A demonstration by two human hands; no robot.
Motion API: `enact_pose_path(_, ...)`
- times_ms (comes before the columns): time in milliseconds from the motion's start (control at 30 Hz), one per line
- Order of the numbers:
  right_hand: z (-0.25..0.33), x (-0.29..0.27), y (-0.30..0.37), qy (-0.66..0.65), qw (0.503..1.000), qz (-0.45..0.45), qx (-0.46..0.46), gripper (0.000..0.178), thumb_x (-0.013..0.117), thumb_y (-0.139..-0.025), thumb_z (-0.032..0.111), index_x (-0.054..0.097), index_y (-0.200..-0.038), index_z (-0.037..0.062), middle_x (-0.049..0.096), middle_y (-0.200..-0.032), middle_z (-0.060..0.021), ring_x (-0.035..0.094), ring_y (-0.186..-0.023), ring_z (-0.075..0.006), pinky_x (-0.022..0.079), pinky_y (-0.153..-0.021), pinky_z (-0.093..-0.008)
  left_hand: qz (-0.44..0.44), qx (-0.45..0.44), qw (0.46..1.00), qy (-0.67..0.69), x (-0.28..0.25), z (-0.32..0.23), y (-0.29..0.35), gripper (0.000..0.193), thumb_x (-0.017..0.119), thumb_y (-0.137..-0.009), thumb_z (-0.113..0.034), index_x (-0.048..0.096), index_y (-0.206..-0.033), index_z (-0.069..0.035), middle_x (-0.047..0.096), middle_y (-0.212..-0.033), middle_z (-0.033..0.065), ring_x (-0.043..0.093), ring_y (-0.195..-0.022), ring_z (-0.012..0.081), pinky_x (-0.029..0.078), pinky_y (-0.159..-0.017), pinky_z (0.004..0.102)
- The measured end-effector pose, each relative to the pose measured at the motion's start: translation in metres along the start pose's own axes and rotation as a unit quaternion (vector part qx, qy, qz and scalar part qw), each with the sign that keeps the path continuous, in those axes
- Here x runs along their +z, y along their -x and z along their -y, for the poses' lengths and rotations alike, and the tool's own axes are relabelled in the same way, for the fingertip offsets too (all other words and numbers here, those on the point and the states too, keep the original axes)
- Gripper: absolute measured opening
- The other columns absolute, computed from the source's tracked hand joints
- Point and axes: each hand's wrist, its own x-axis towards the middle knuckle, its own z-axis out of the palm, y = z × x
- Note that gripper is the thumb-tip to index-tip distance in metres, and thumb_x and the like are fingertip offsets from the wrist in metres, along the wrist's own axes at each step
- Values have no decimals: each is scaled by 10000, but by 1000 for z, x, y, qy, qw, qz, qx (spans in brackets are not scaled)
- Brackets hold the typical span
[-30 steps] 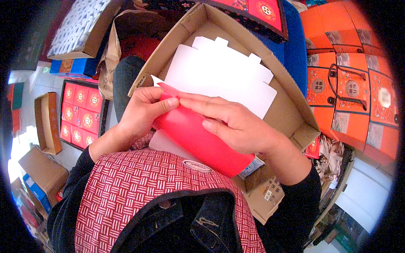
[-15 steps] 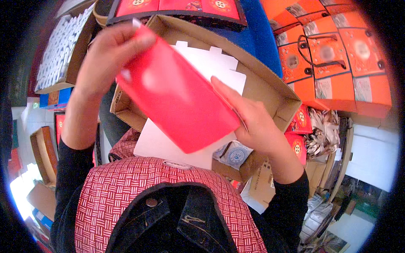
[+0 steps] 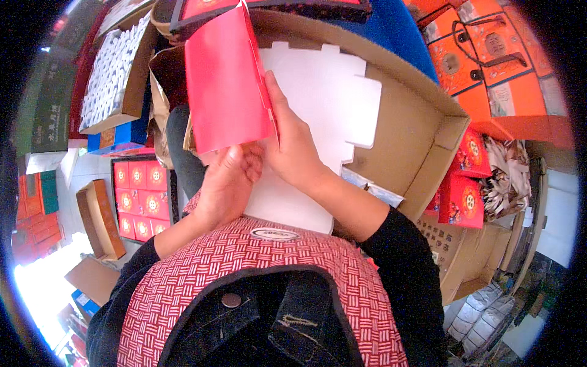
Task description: The person folds red paper boxes by hand, inserting white foam inserts and sealing the flaps. They place completed boxes into a larger cardboard box and continue the process with additional units.
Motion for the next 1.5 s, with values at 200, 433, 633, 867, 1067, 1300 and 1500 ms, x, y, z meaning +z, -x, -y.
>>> enact_pose_path(200,-11,12,19,-92,993,65,18,699,470,-862,7,154,-1484,45,442,-1382,-212,436,-1284,-280,341,-1045,-351,-64,70,995,-7,6,-2,-8,376,557,-935,-197,446,-1268,-63,538,-1194,52,513,-1069,174,415,-915,351)
enact_pose_path(433,-16,17,3,-469,863,-14,187,597,560,-931,212,318,-1410,-50,470,-1356,-152,431,-1251,-178,350,-1026,-288,-91,71,993,9,8,2,-9,401,542,-933,-138,409,-1302,-53,507,-1253,86,483,-1169,223,367,-1033,408)
enact_pose_path(633,-6,23,2,-314,930,-39,189,449,474,-987,233,432,-1359,-14,545,-1283,-105,511,-1160,-142,399,-989,-272,-63,64,996,24,4,4,-12,443,548,-927,-131,379,-1323,-27,478,-1312,119,455,-1216,233,354,-1058,404)
enact_pose_path(867,-10,33,2,-328,923,-113,164,437,477,-983,237,472,-1319,-41,610,-1165,-133,556,-1023,-119,438,-897,-247,-84,24,994,61,5,5,-11,435,548,-931,-132,382,-1321,-34,498,-1291,109,477,-1186,223,361,-1052,387)
enact_pose_path(1067,-2,34,2,-386,892,-109,208,474,393,-1008,281,436,-1332,-62,589,-1198,-145,534,-1089,-146,401,-955,-263,-93,47,993,46,7,6,-13,437,556,-927,-102,386,-1327,-50,509,-1275,93,481,-1177,212,369,-1033,371)
enact_pose_path(1300,-13,41,5,-325,923,-105,177,499,358,-1016,300,417,-1337,-77,570,-1221,-156,522,-1113,-166,393,-965,-281,-80,35,996,-5,10,4,-11,451,564,-912,-51,391,-1329,-49,502,-1276,94,489,-1164,210,383,-1015,357)
enact_pose_path(1500,-6,37,2,-362,907,-77,203,513,344,-1017,312,406,-1343,-79,554,-1248,-174,507,-1147,-182,371,-992,-277,-79,16,997,6,9,7,-9,435,569,-910,-57,407,-1314,-40,519,-1252,100,501,-1146,215,393,-1004,353)
